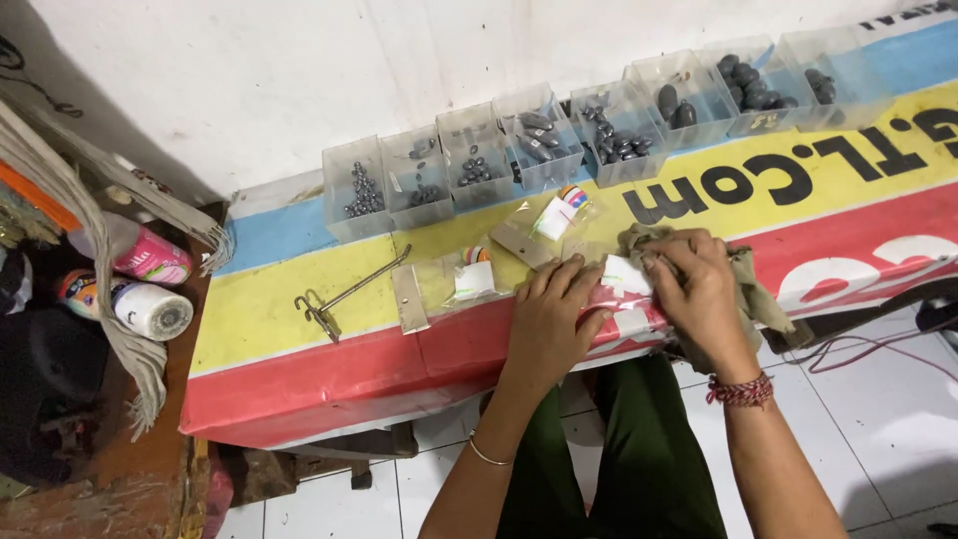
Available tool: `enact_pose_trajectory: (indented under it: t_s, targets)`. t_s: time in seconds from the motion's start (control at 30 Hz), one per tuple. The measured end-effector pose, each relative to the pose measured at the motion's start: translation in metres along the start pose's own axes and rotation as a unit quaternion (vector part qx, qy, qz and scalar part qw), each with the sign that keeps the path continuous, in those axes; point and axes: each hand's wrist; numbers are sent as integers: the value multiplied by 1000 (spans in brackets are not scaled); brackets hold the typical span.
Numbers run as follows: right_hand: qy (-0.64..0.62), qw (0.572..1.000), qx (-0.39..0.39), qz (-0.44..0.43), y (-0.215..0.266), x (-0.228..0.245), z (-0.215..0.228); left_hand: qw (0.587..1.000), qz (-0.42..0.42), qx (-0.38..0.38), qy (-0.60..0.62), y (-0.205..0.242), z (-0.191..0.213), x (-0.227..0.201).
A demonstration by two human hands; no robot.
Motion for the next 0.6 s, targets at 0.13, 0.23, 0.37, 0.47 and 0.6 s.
enact_pose_trajectory:
  t_s: [0.13, 0.23, 0.37, 0.47, 0.6]
  targets:
    - [-4, 997, 20, -70, -9, -12, 0, 1000, 1, 2, -7, 1, -1, 1]
    - [-19, 995, -4, -93, -11, -25, 0, 1000, -1, -11, 8, 1, -1, 1]
    - [-105, 971, -71, -204, -20, -11, 20, 994, -48, -89, -31, 1, -15, 5]
    - [-203, 916, -103, -331, -17, -1, 39, 975, -114, -174, -73, -4, -17, 0]
    - [-278, 860, -151, -401, -15, 2, 45, 961, -129, -243, -25, -22, -2, -17]
Point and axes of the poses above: each hand's wrist, its own y-axis away from the middle knuckle, its own z-axis out of the back of the hand, x = y × z, and after that the axes turned 13 degrees about -x, right-handed
